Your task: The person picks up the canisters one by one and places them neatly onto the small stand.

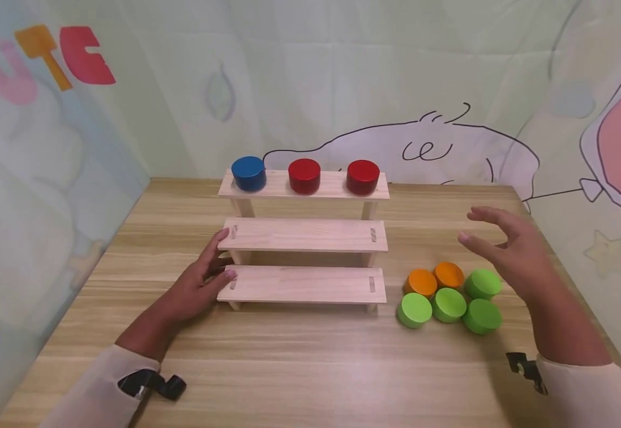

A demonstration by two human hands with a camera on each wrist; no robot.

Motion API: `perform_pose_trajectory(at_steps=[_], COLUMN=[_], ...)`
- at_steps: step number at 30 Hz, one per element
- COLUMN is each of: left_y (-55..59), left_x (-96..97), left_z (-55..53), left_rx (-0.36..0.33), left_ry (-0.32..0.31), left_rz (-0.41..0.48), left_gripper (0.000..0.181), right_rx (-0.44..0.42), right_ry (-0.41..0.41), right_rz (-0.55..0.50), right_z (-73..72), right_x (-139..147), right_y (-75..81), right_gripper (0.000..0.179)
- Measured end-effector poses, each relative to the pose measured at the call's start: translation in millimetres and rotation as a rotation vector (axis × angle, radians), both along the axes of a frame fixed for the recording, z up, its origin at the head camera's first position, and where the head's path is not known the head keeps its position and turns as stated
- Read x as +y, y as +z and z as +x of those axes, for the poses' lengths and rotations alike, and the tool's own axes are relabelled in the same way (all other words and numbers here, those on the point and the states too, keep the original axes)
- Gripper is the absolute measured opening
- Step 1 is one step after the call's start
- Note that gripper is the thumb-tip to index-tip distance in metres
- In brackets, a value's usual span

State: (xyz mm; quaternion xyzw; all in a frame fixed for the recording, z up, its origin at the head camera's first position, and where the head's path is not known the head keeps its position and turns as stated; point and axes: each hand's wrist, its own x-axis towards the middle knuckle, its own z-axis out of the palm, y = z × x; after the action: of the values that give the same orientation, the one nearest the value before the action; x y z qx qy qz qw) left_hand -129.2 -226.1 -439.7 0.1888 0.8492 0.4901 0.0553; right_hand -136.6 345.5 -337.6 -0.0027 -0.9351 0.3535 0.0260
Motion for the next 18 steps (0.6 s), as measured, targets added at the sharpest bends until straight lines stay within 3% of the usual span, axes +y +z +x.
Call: perform_pose_trajectory(at_steps=[5,12,18], left_y=[-0.9,0.7,0.0], left_x=[-0.6,-0.6,-1.2], left_z=[-0.4,-0.8,0.3], left_rx=[0.017,0.017,0.015], left_ry=[-0.006,-0.01,-0.008], left_rz=[-0.011,-0.004,-0.001], left_gripper=[0.083,0.084,0.084], right_rx=[0.026,0.097,0.083], right_ry=[-0.009,-0.011,-0.042], right_rz=[-0.028,-0.26,-0.421], right_z=[14.0,30.3,31.3], right_x=[11.4,28.2,40.9], right_y=[-13.1,-20.9,-29.0], right_gripper=[0.067,0.057,0.05])
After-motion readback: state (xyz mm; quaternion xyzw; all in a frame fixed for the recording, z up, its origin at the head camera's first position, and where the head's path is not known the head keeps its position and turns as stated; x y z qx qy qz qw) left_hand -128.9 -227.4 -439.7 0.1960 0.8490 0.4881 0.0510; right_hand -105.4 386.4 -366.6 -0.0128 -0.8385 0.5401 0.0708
